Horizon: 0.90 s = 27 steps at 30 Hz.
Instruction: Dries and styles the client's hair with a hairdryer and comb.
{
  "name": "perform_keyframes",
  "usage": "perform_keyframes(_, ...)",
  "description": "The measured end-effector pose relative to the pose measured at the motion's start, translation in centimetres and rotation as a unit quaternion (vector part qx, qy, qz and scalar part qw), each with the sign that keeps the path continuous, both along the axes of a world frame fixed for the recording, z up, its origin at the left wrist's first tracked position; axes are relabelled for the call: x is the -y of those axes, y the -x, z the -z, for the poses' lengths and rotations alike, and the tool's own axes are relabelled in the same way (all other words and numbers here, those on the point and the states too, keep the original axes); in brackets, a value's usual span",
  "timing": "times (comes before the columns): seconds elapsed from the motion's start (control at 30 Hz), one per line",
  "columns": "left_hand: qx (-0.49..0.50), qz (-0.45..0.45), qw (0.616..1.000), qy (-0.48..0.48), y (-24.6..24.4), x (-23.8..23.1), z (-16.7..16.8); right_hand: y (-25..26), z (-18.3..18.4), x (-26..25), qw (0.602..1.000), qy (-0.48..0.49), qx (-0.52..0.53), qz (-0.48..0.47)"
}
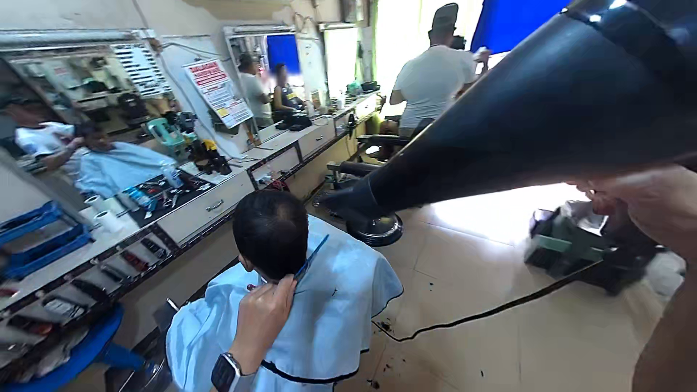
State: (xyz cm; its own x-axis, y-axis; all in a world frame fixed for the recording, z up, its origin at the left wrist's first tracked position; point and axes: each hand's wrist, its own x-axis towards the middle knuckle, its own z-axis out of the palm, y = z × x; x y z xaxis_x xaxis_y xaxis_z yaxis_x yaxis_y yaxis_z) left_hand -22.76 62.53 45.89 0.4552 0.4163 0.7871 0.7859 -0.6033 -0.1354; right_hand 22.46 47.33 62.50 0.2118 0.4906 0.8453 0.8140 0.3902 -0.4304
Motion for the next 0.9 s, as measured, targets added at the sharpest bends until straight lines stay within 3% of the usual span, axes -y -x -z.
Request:
perform_keyframes(0.13,0.103,-0.102,0.989,-0.041,-1.9,1.4,-1.3,-3.8,-1.0,-3.9,0.999,0.000,0.025,-0.033)
perform_keyframes(0.3,0.010,-0.194,0.981,-0.002,-3.8,0.7,1.5,-6.3,-1.7,-10.3,0.990,0.001,0.031,-0.136)
perform_keyframes(0.37,-0.023,-0.204,0.978,0.027,-4.2,1.4,2.0,-6.6,-1.9,-12.7,0.986,0.001,0.052,-0.159)
perform_keyframes(0.5,0.073,-0.217,0.973,-0.028,-4.6,2.5,1.5,-6.7,-3.0,-17.9,0.966,-0.064,0.082,-0.238)
perform_keyframes(0.57,0.045,-0.240,0.970,-0.007,-5.0,2.1,2.6,-6.6,-3.8,-19.4,0.956,-0.050,0.095,-0.272)
perform_keyframes(0.63,0.014,-0.207,0.978,0.019,-5.2,2.1,2.6,-6.4,-5.2,-21.3,0.935,-0.040,0.089,-0.342)
perform_keyframes(0.67,0.037,-0.184,0.982,0.029,-5.5,2.3,2.0,-6.5,-5.7,-22.5,0.920,-0.041,0.082,-0.381)
perform_keyframes(0.73,0.185,-0.165,0.968,0.044,-6.5,3.1,-0.7,-5.9,-7.8,-24.4,0.890,-0.044,0.062,-0.450)
perform_keyframes(0.83,0.418,-0.163,0.889,0.089,-7.7,3.0,-5.3,-4.3,-13.0,-27.5,0.855,0.001,0.068,-0.514)
perform_keyframes(0.9,0.430,-0.163,0.881,0.109,-8.7,2.5,-5.7,-3.0,-15.4,-29.8,0.840,-0.002,0.079,-0.537)
